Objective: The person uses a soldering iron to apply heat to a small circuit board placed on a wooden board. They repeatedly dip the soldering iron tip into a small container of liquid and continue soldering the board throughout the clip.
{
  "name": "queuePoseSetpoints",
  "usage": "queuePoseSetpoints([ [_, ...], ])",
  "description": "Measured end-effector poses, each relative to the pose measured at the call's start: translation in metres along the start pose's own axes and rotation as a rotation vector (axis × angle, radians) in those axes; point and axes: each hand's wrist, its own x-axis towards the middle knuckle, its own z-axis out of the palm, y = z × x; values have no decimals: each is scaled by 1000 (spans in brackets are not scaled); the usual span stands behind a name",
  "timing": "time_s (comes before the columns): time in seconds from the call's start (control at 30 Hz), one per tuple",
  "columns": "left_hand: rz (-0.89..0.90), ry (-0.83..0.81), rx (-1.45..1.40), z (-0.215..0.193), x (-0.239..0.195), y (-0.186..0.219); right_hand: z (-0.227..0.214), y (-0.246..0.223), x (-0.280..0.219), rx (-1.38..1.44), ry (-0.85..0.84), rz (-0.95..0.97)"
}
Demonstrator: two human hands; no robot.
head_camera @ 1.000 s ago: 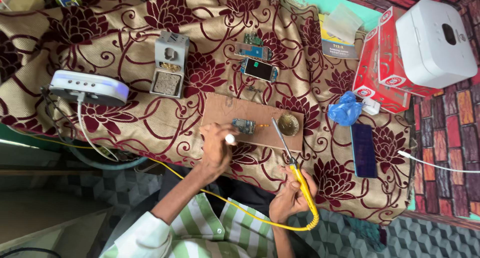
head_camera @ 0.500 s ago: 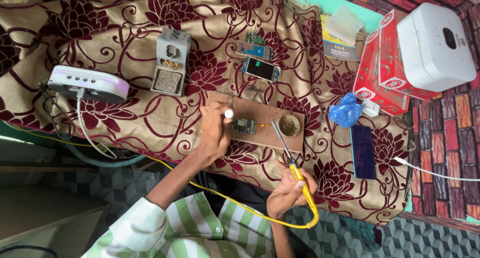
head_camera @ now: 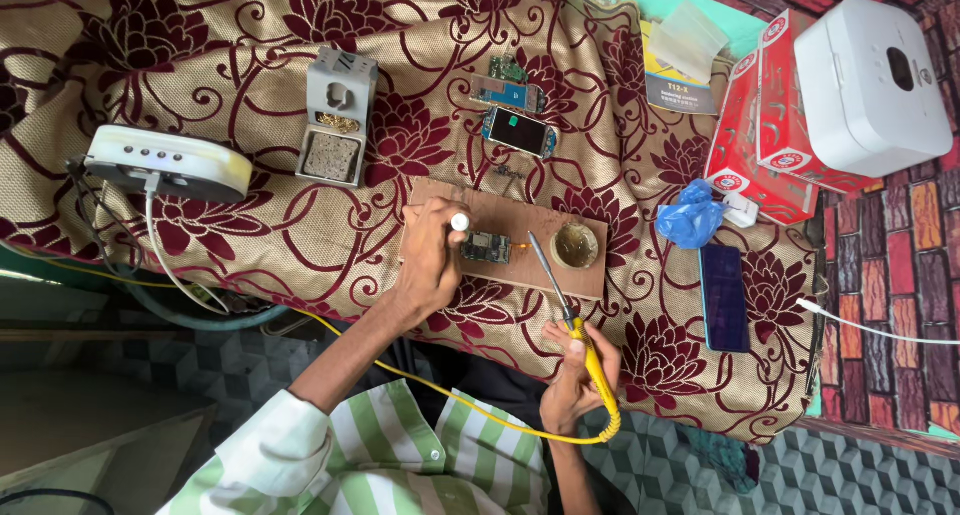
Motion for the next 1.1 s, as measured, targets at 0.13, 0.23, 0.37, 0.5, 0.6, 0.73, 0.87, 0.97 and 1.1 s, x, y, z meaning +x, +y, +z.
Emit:
queuePoseSetpoints([
  [0.13, 105, -82, -95, -1, -2, -1, -12, 5, 6, -46, -81, -30],
  [0.23, 141, -115, -132, 3, -5, -1, -25, 12, 8, -14, -109, 41],
  [0.37, 86, -93, -40, 4, -8, -5, -31, 23, 14, 119, -131, 174],
  [0.5, 139, -54, -50, 0, -15, -8, -30, 26, 13, 37, -239, 111],
  [0.6, 125, -52, -54, 2, -14, -7, -29, 19, 11, -71, -286, 48],
  [0.73, 156, -41, 34, 1, -10, -8, -25, 5, 13, -141, -301, -4],
  [0.87, 189, -70, 28, 2, -11, -6, -24, -12, 19, -251, -397, -120],
  [0.97, 175, -103, 13, 1, -10, -6, -22, -23, 25, -433, -425, -384],
  [1.1, 146, -101, 18, -1, -10, -5, -18, -32, 27, -499, -448, -475],
])
